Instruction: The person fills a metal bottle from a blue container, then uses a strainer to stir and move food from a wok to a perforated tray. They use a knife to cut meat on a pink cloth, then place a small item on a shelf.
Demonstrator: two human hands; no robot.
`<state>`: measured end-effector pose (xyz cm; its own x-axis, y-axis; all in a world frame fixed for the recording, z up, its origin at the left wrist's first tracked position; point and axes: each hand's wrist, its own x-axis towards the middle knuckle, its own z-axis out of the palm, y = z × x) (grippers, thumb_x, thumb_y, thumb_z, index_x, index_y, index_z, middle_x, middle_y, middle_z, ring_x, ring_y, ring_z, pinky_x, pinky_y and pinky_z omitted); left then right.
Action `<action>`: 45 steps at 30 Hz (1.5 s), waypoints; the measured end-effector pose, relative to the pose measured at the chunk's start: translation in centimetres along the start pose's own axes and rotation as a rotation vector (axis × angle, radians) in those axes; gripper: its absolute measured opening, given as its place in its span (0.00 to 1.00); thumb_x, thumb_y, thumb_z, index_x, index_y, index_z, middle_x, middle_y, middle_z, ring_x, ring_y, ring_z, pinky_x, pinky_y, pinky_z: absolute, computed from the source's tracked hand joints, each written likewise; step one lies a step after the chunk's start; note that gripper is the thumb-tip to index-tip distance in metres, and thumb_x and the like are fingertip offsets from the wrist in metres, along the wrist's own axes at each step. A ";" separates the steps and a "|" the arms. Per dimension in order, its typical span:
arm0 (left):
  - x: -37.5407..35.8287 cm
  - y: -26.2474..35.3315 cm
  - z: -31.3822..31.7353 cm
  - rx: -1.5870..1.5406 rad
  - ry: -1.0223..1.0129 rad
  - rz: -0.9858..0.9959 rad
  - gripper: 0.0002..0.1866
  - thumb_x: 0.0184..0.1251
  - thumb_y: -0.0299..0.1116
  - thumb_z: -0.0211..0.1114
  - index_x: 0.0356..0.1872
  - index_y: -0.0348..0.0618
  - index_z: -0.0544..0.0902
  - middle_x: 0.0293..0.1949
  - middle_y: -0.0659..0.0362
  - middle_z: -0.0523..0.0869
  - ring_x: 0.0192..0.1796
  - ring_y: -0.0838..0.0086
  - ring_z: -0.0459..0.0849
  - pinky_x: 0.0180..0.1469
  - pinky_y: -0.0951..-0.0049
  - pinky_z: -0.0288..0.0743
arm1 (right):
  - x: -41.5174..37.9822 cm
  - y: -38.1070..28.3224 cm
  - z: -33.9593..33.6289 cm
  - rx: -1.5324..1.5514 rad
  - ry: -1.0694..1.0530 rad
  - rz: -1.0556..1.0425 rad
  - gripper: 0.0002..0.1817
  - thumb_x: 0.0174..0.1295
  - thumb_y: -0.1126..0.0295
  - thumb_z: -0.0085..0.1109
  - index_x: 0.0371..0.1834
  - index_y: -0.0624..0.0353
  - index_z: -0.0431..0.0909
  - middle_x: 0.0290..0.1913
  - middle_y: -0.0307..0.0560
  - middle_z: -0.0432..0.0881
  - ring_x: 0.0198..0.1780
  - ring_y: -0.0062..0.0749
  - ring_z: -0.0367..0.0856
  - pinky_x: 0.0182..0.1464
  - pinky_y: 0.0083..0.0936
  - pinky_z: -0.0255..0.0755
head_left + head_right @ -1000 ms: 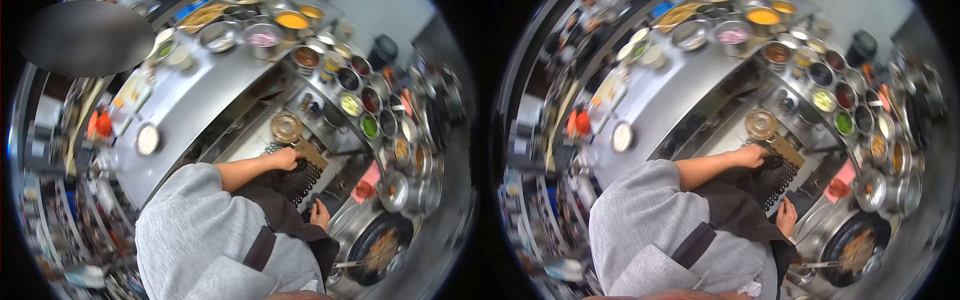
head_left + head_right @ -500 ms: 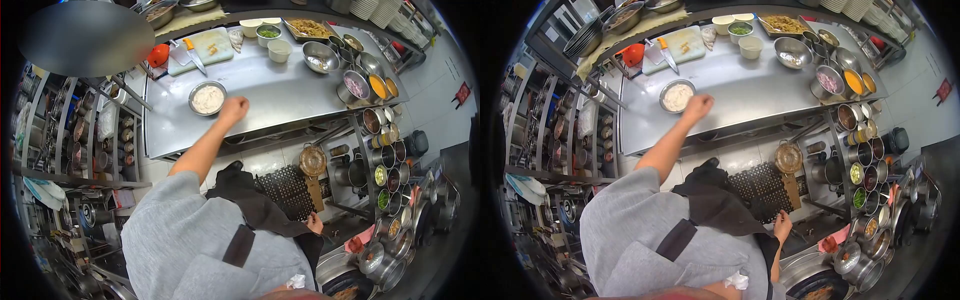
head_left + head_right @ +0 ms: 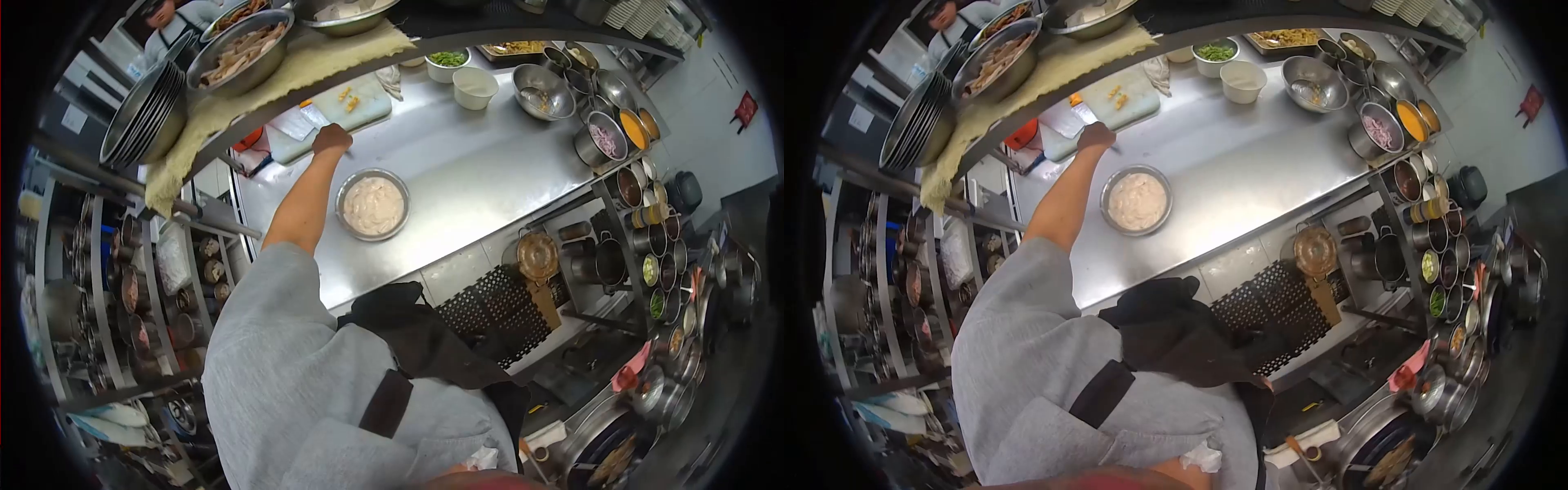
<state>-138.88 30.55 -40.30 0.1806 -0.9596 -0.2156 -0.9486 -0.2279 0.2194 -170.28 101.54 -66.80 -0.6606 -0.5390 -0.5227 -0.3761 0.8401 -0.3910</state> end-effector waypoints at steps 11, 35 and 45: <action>8.5 1.5 1.9 0.281 -0.164 0.008 0.16 0.62 0.40 0.58 0.49 0.50 0.84 0.55 0.58 0.82 0.56 0.68 0.81 0.53 0.68 0.77 | -6.1 -7.8 -2.6 0.086 0.263 0.252 0.13 0.59 0.70 0.54 0.44 0.63 0.81 0.29 0.56 0.84 0.32 0.41 0.85 0.35 0.32 0.76; 13.9 -4.7 0.7 0.237 -0.029 0.037 0.19 0.60 0.39 0.53 0.45 0.41 0.84 0.51 0.51 0.84 0.52 0.60 0.83 0.53 0.65 0.77 | -5.1 -8.3 -2.4 0.144 0.251 0.380 0.12 0.57 0.67 0.54 0.40 0.60 0.83 0.37 0.58 0.83 0.42 0.51 0.83 0.48 0.40 0.75; 13.4 -11.9 4.2 -0.010 0.064 0.070 0.16 0.53 0.39 0.57 0.27 0.36 0.85 0.28 0.47 0.87 0.34 0.59 0.87 0.43 0.64 0.79 | -5.3 -10.9 -2.5 0.023 0.214 0.196 0.13 0.55 0.70 0.55 0.41 0.60 0.83 0.38 0.57 0.84 0.41 0.50 0.83 0.47 0.39 0.75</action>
<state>-126.23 21.07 -49.79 0.1303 -0.9818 -0.1380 -0.9569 -0.1610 0.2416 -164.26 95.41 -57.90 -0.8421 -0.3394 -0.4192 -0.2145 0.9238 -0.3171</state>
